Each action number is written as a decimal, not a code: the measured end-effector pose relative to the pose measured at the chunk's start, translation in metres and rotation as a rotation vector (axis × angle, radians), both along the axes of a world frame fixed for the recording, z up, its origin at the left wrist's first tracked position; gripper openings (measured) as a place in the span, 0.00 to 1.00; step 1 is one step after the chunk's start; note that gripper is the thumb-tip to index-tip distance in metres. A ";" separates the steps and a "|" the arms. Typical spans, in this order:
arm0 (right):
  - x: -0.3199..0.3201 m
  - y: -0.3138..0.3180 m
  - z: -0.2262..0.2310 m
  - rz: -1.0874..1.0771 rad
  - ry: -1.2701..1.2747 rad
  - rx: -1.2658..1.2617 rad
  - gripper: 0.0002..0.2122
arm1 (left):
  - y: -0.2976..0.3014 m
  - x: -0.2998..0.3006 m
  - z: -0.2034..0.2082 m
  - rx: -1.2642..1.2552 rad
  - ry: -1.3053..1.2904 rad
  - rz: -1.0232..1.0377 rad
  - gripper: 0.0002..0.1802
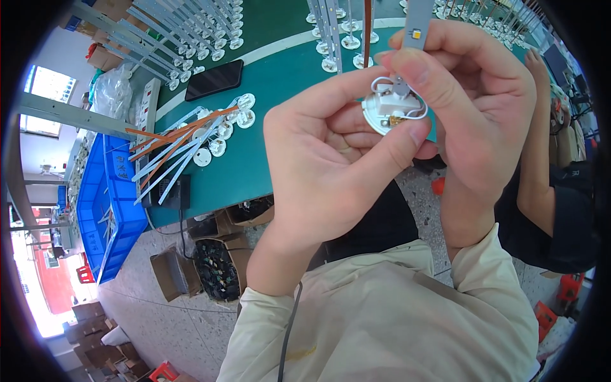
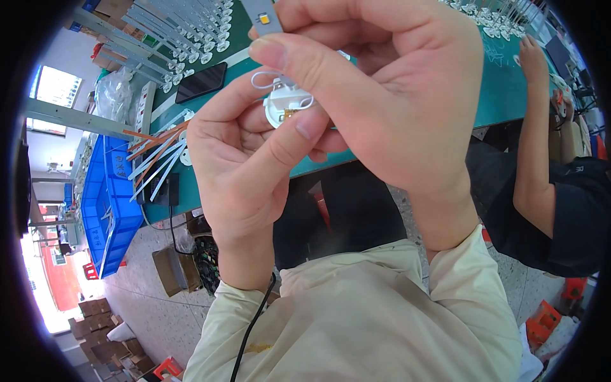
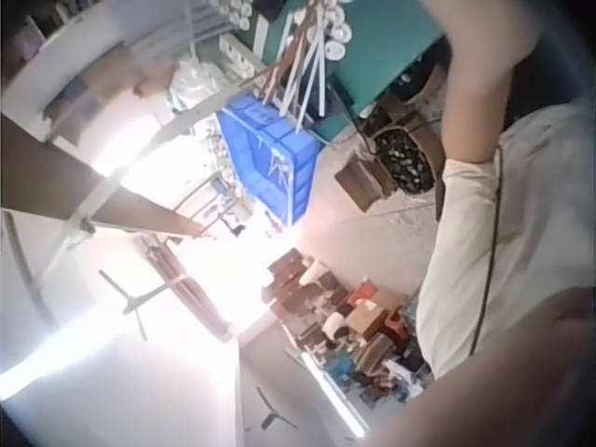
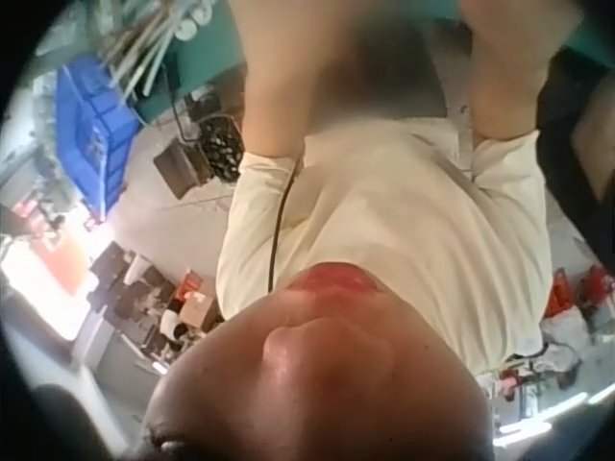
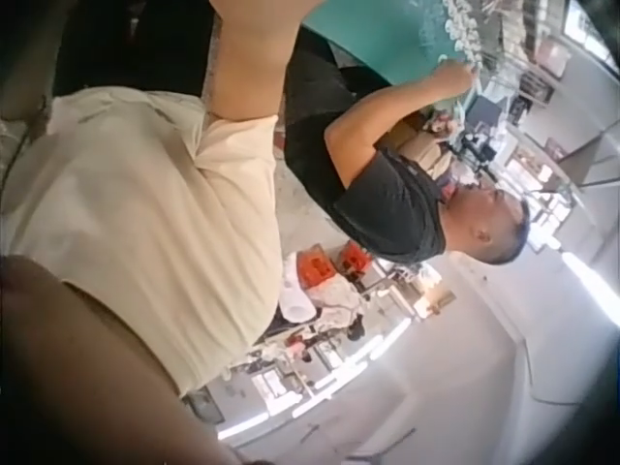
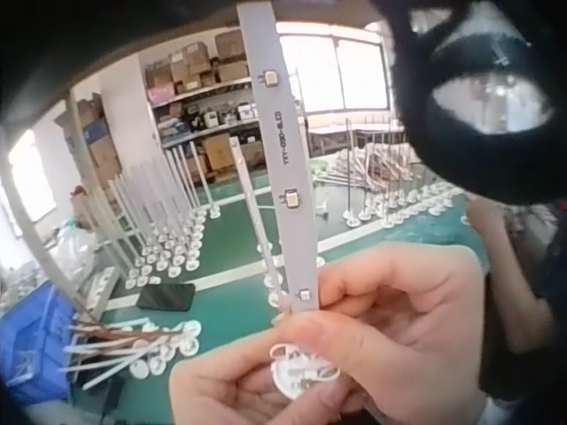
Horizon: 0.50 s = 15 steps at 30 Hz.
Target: Manually attaching small components to LED strips at a factory workstation.
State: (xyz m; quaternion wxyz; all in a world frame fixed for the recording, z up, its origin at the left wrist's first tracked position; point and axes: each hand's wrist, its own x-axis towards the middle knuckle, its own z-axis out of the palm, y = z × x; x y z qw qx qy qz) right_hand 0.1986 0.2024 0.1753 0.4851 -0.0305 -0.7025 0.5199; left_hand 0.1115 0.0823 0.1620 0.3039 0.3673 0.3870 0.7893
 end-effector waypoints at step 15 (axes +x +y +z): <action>-0.028 0.091 -0.068 -0.342 0.070 -0.170 0.07 | -0.045 -0.076 -0.093 -0.414 0.096 0.402 0.14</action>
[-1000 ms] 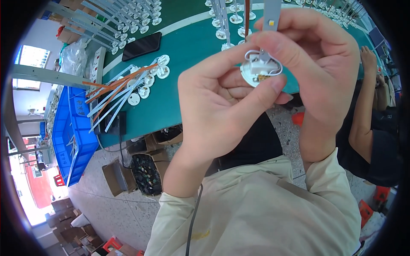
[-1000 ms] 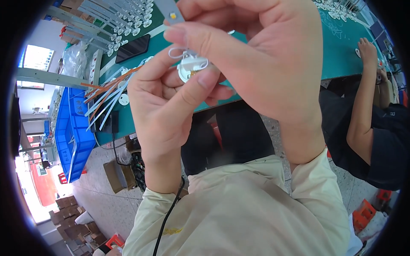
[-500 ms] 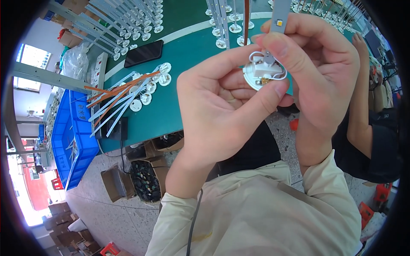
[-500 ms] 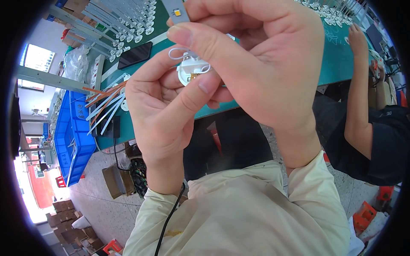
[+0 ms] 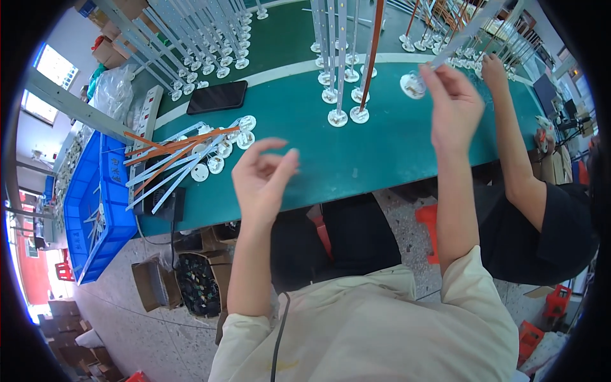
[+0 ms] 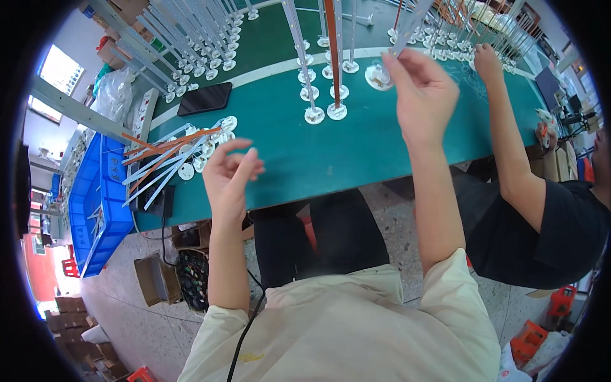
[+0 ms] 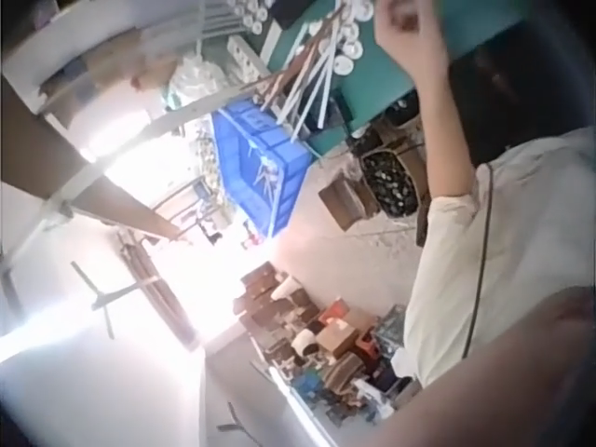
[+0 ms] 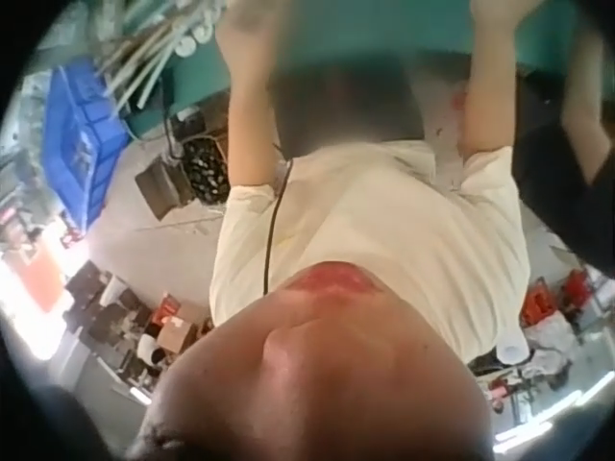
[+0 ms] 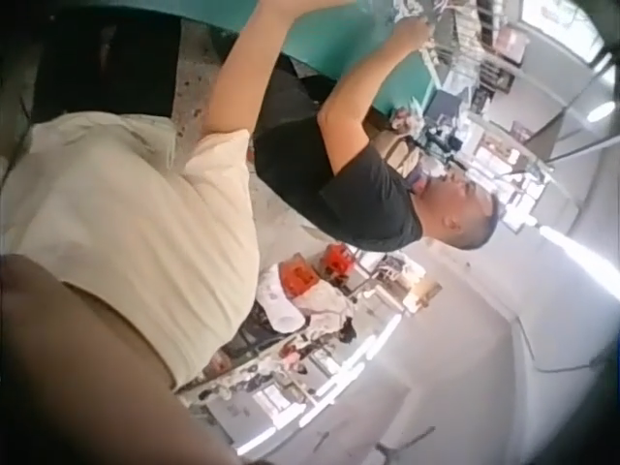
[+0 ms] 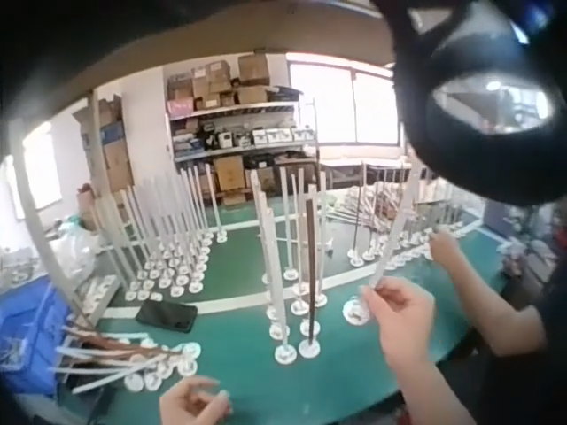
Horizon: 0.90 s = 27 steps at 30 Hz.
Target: Manually attaching small components to LED strips at a factory workstation.
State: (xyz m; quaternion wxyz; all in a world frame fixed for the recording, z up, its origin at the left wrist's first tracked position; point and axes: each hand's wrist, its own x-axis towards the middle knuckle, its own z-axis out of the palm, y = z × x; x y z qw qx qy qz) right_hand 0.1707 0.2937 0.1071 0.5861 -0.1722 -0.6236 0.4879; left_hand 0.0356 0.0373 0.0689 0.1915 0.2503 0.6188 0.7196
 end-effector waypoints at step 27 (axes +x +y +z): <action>0.015 -0.026 -0.101 -0.319 -0.409 0.354 0.06 | -0.047 -0.046 -0.062 -0.189 0.506 0.276 0.08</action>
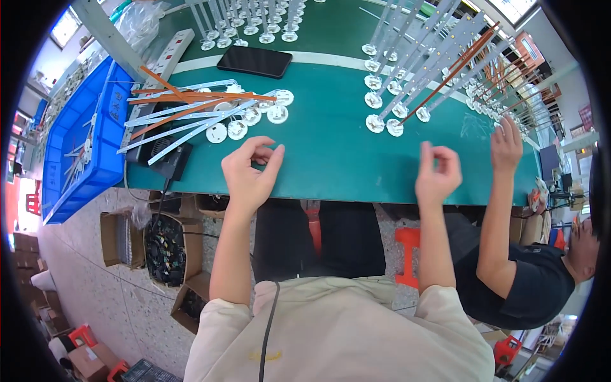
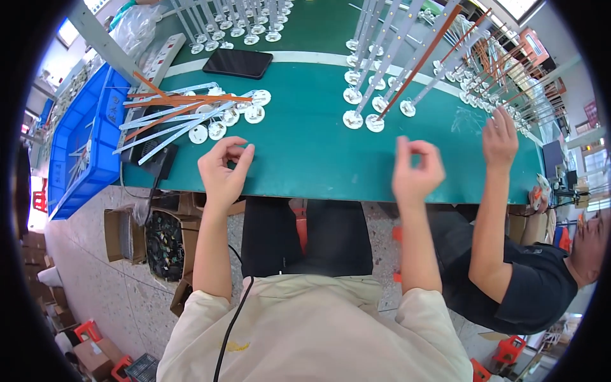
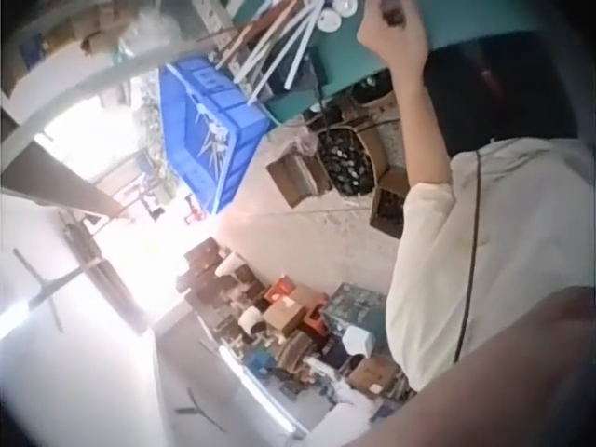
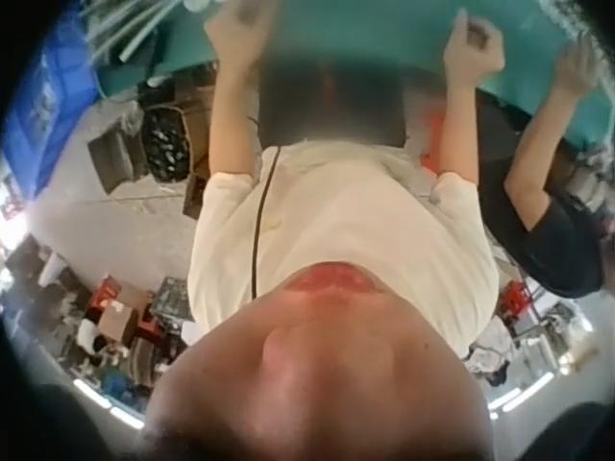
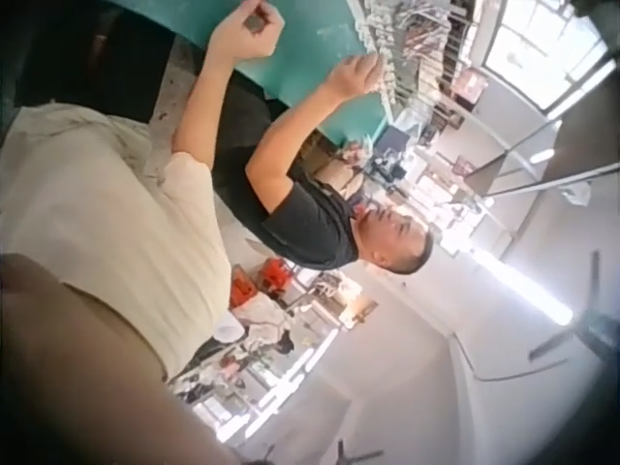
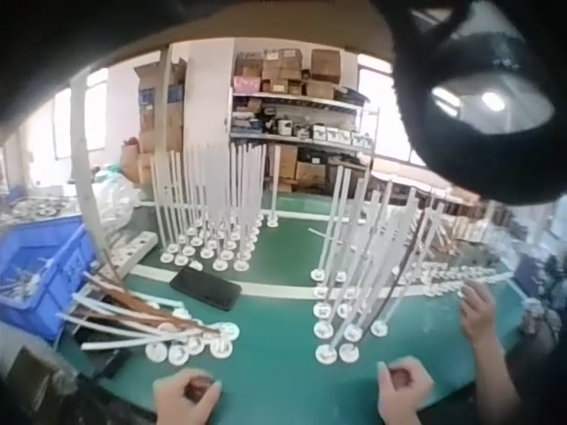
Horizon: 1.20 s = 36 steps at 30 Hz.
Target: Manually attaching small components to LED strips at a factory workstation.
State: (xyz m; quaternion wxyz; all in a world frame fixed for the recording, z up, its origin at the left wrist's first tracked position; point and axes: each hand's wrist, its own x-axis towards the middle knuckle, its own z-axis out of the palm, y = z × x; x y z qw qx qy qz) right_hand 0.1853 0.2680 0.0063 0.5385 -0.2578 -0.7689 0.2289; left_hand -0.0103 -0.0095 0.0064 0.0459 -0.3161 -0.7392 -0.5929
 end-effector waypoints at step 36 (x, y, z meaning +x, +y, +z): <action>-0.158 -0.072 0.056 0.652 -0.461 -0.076 0.07 | -0.001 0.001 0.008 -0.043 0.010 0.060 0.08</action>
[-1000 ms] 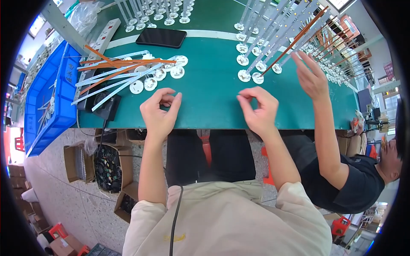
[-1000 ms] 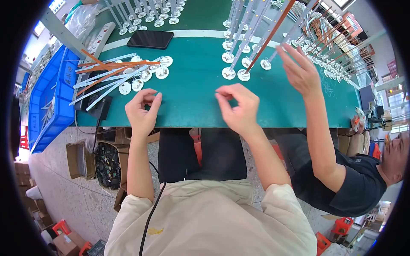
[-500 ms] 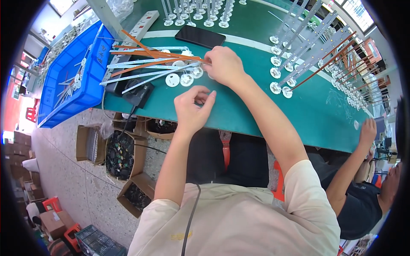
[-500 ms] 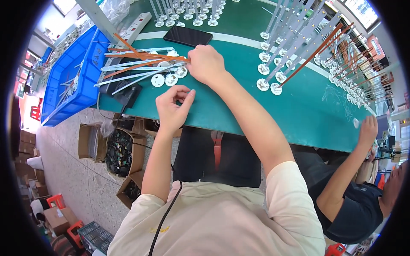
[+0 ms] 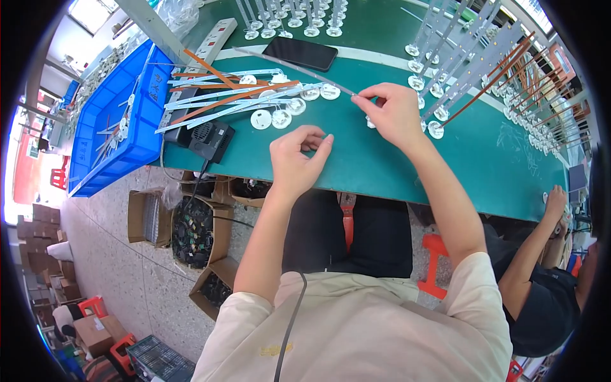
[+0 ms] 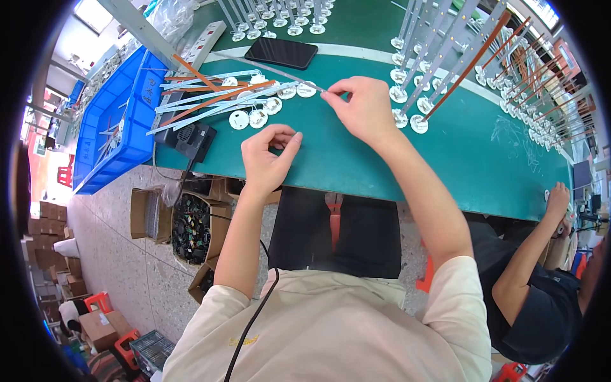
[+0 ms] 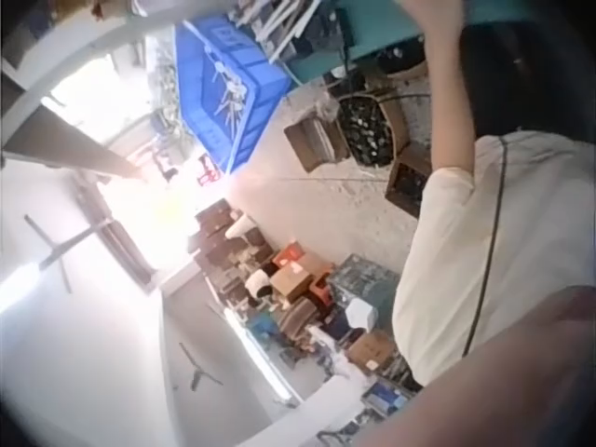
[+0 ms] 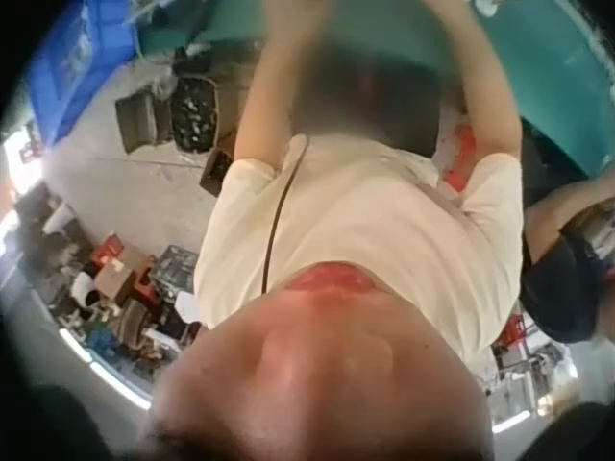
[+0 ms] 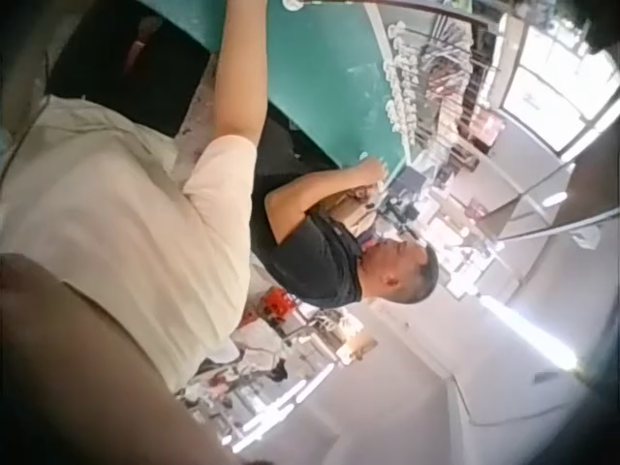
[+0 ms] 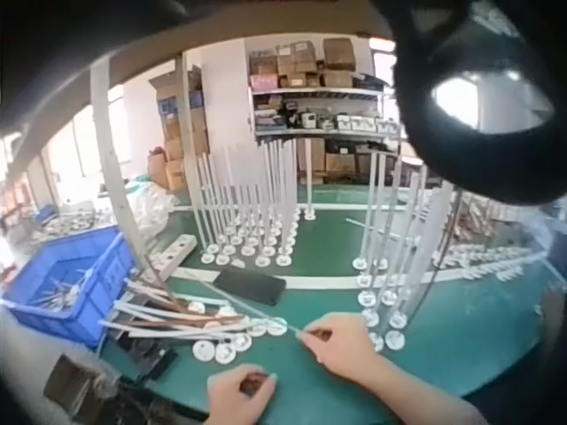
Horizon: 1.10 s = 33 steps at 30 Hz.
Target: Manually attaching small components to LED strips at a factory workstation.
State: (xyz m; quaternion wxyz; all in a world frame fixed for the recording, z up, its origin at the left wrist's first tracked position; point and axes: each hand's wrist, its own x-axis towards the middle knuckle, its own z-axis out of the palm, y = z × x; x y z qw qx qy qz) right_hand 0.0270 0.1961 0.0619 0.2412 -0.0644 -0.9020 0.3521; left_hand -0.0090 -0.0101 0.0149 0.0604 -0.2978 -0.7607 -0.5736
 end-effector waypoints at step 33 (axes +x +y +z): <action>0.019 0.013 -0.019 0.231 -0.158 -0.517 0.04 | 0.056 -0.026 -0.016 0.043 0.297 -0.225 0.22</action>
